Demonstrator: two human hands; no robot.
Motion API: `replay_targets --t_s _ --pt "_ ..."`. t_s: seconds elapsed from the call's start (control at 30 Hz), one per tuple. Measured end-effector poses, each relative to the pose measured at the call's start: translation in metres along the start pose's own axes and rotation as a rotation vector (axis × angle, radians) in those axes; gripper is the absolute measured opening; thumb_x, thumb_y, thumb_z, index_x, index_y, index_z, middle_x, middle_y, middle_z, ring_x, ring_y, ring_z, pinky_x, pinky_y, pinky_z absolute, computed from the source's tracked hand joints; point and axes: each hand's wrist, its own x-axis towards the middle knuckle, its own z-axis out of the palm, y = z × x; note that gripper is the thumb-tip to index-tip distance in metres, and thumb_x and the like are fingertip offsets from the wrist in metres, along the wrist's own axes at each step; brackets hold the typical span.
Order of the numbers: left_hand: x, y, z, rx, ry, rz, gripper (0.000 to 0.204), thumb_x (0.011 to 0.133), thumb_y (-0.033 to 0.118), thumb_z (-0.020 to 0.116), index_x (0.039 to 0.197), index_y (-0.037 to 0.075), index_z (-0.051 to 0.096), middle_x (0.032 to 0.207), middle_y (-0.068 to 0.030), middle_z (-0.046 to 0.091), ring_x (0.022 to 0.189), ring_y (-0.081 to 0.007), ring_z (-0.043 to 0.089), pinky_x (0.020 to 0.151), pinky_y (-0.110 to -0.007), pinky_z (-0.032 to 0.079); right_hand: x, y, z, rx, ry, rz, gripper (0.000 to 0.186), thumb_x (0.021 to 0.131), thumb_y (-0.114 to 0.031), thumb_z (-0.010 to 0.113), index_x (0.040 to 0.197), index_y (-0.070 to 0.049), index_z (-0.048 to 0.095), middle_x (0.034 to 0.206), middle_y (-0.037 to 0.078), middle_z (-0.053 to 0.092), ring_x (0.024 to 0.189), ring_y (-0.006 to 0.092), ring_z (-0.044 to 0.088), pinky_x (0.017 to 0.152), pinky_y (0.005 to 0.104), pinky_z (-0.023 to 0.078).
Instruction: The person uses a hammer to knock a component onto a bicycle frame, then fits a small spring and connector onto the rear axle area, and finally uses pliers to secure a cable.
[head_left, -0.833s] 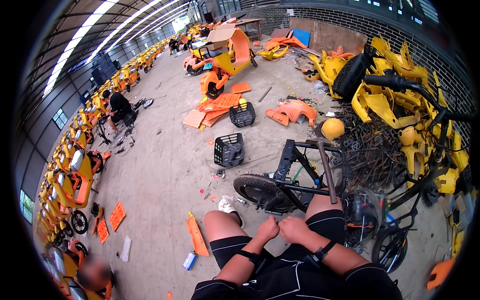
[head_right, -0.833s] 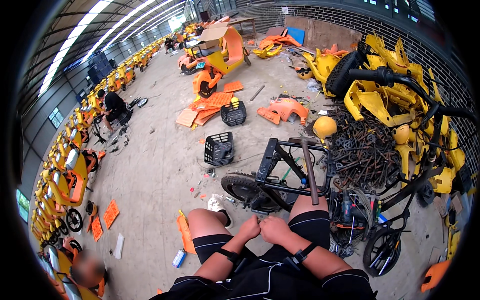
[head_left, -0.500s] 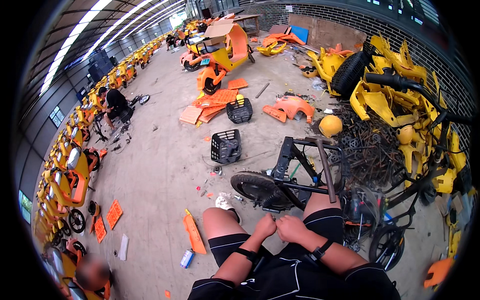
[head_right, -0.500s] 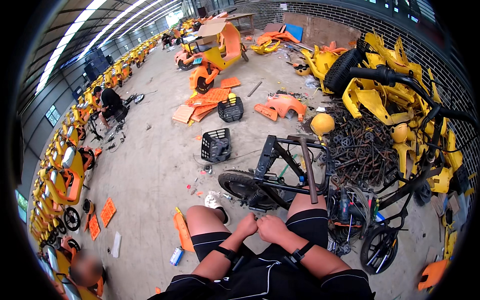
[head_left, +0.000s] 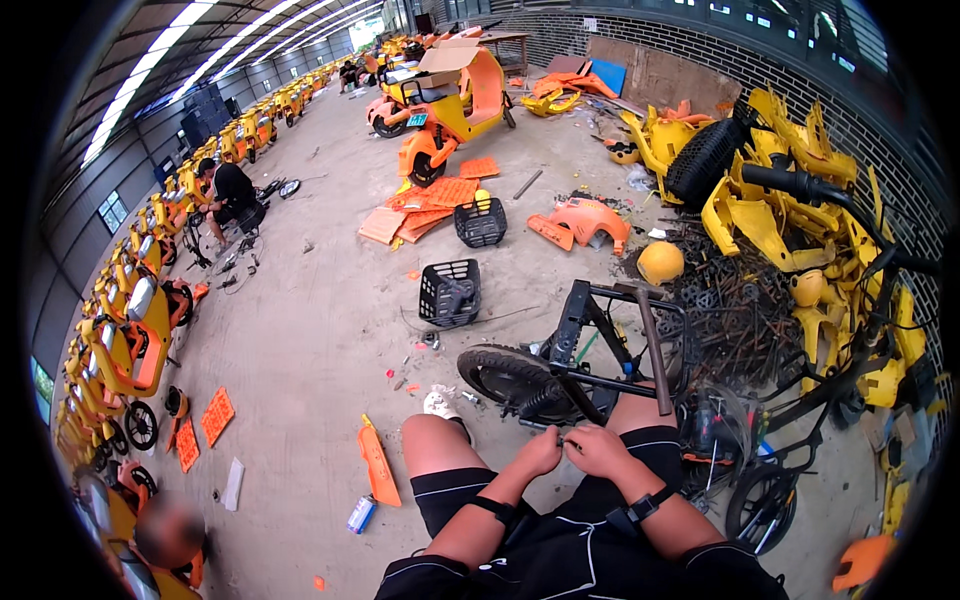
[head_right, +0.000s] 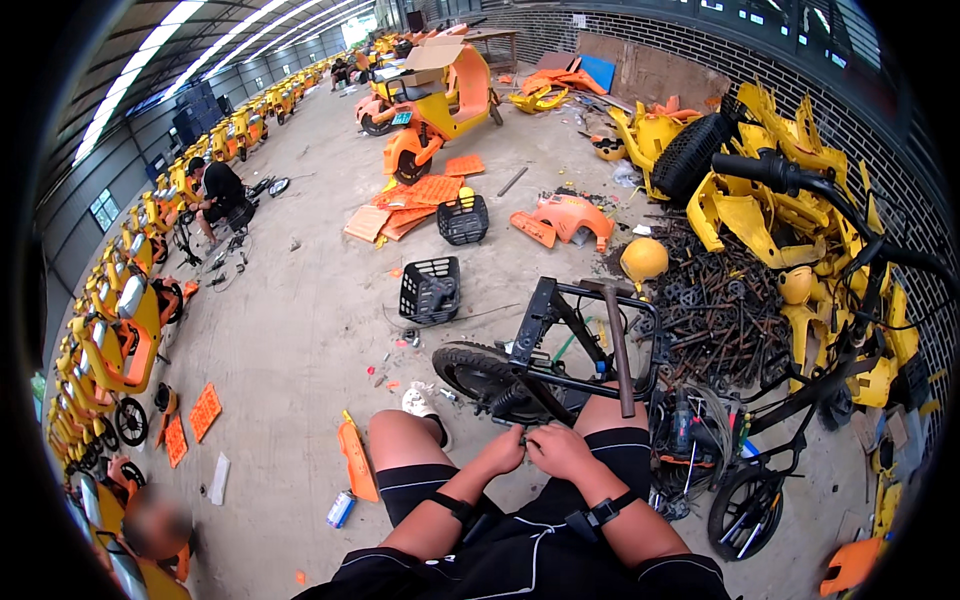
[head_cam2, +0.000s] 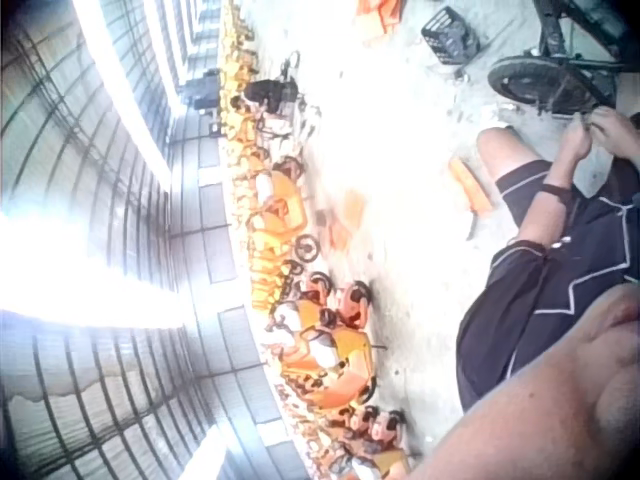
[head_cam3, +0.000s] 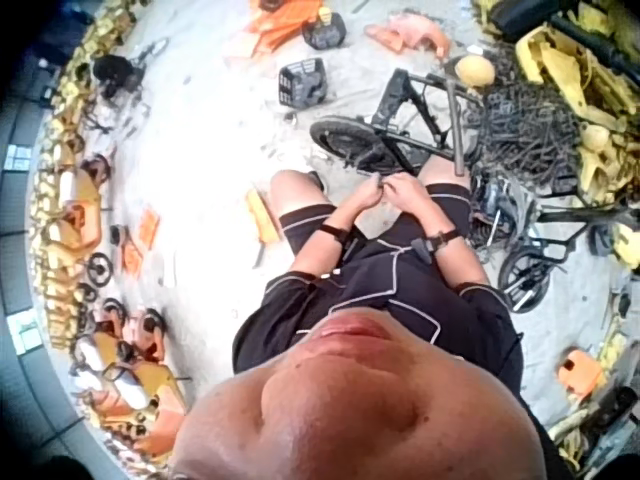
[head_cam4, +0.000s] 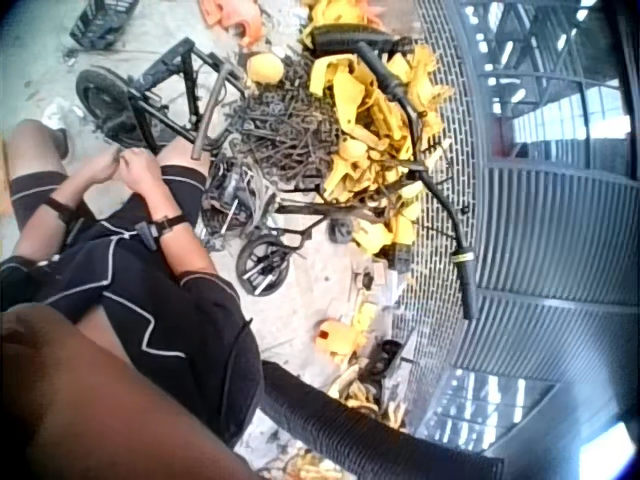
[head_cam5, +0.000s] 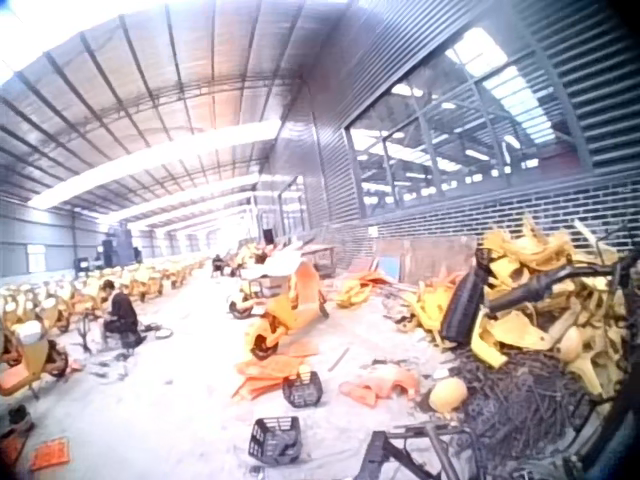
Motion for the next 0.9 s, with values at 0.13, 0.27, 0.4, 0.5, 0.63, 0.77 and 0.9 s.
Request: replay_targets --t_s 0.13,0.27,0.4,0.5,0.63,0.77,0.9 --pt "0.004 0.002 0.009 0.004 -0.018 0.028 0.026 0.093 0.02 0.053 0.11 0.002 0.049 0.102 -0.0305 0.065 0.1 -0.0488 0.061 0.082 -0.055 0.048 -0.006 0.006 -0.005 0.03 -0.01 0.054 0.02 0.088 -0.025 0.064 0.096 -0.007 0.071 0.092 0.014 0.07 0.091 0.0343 0.066 0.078 0.0455 0.054" --pt "-0.004 0.007 -0.001 0.06 -0.052 0.043 0.025 0.097 0.021 0.048 0.114 0.003 0.047 0.104 -0.0311 0.066 0.101 -0.0484 0.062 0.083 -0.056 0.047 -0.003 0.01 0.003 0.152 -0.072 0.168 0.021 0.091 -0.025 0.061 0.099 -0.008 0.07 0.097 0.015 0.07 0.094 0.0348 0.066 0.08 0.0448 0.053" --pt "-0.008 0.006 -0.006 0.069 -0.079 0.023 0.025 0.098 0.022 0.045 0.115 0.003 0.048 0.105 -0.0314 0.066 0.102 -0.0481 0.062 0.084 -0.056 0.048 -0.001 0.018 0.014 0.38 -0.149 0.311 0.024 0.094 -0.028 0.061 0.101 -0.007 0.069 0.094 0.017 0.07 0.091 0.0361 0.067 0.078 0.0427 0.052" --pt "-0.008 0.002 -0.005 0.026 -0.089 0.031 0.025 0.099 0.022 0.046 0.114 0.003 0.048 0.107 -0.0314 0.066 0.103 -0.0481 0.062 0.085 -0.055 0.048 -0.001 0.025 0.024 0.418 -0.157 0.374 0.025 0.094 -0.028 0.063 0.102 -0.006 0.069 0.093 0.016 0.071 0.088 0.0334 0.069 0.077 0.0403 0.053" --pt "-0.005 -0.004 -0.002 0.007 -0.068 0.022 0.027 0.099 0.024 0.047 0.116 0.003 0.049 0.108 -0.0321 0.065 0.104 -0.0484 0.062 0.086 -0.055 0.048 0.001 0.029 0.036 0.478 -0.031 0.363 0.02 0.094 -0.021 0.068 0.101 -0.002 0.069 0.084 0.007 0.07 0.076 0.0162 0.065 0.07 0.0331 0.053" --pt "-0.001 -0.011 0.004 -0.022 -0.066 0.042 0.029 0.099 0.025 0.047 0.117 0.002 0.049 0.108 -0.0325 0.064 0.104 -0.0486 0.061 0.086 -0.055 0.048 0.003 0.033 0.04 0.553 -0.042 0.412 0.02 0.093 -0.021 0.069 0.098 -0.001 0.069 0.084 0.007 0.07 0.075 0.014 0.065 0.068 0.0313 0.052" --pt "-0.002 -0.001 0.001 0.001 -0.068 0.036 0.029 0.099 0.025 0.047 0.114 0.0 0.049 0.107 -0.0327 0.064 0.103 -0.0489 0.062 0.086 -0.055 0.048 0.001 0.038 0.042 0.597 -0.068 0.502 0.022 0.094 -0.023 0.069 0.096 -0.001 0.07 0.082 0.005 0.07 0.074 0.0132 0.065 0.067 0.0296 0.052"
